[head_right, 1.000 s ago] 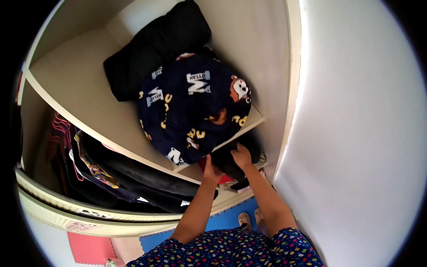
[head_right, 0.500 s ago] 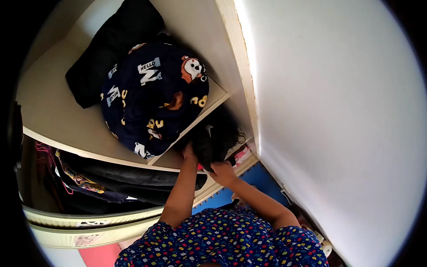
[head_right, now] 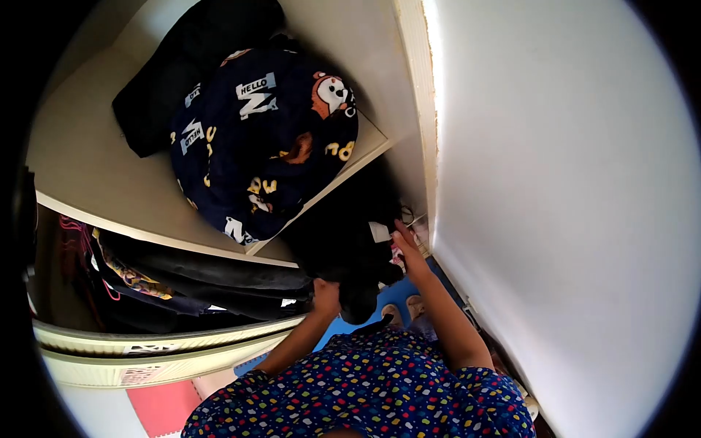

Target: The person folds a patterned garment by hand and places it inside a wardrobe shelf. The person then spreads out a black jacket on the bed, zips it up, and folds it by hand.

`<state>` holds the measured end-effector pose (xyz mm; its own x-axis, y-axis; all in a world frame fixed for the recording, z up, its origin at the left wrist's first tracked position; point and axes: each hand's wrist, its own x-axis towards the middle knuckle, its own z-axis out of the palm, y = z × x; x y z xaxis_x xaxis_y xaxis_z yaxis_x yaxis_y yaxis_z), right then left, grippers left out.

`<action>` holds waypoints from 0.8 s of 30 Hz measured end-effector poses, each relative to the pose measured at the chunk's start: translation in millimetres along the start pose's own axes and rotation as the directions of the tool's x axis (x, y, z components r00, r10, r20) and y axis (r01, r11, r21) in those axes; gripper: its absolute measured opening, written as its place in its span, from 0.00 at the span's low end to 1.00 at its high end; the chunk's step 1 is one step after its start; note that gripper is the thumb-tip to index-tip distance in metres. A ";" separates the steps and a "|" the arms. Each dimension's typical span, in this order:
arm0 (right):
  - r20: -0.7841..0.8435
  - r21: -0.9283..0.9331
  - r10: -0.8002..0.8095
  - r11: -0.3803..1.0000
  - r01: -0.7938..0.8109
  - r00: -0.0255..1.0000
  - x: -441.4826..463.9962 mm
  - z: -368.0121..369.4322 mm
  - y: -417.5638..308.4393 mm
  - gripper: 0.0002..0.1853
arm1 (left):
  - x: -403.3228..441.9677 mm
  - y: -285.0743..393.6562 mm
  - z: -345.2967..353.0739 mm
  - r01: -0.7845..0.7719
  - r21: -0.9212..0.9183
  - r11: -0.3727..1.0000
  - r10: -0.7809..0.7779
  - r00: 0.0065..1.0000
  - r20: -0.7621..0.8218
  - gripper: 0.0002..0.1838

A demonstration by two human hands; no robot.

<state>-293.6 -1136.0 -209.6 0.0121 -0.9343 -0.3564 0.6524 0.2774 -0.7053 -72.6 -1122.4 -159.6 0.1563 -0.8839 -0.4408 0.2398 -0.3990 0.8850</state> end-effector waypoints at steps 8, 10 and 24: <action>-0.004 0.022 -0.028 0.999 0.028 1.000 13.8 28.6 -23.0 0.56 | -36.3 -17.5 -7.8 -0.348 0.778 0.523 -0.112 0.877 0.468 0.23; -0.056 0.036 -0.003 0.999 0.005 0.998 8.2 26.1 -26.0 0.57 | -22.9 -40.1 -19.0 -0.332 0.724 0.604 -0.087 0.876 0.475 0.22; -0.160 -0.101 -0.291 0.955 0.278 0.943 51.5 17.3 -29.1 0.39 | 7.4 -67.0 -42.4 0.401 0.039 0.915 -0.401 0.898 0.180 0.17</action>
<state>-298.8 -1196.1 -196.8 -0.3002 -0.9260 -0.2289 0.5502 0.0280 -0.8346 -46.9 -1091.8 -228.5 -0.1285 -0.6780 -0.7238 0.2449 -0.7289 0.6393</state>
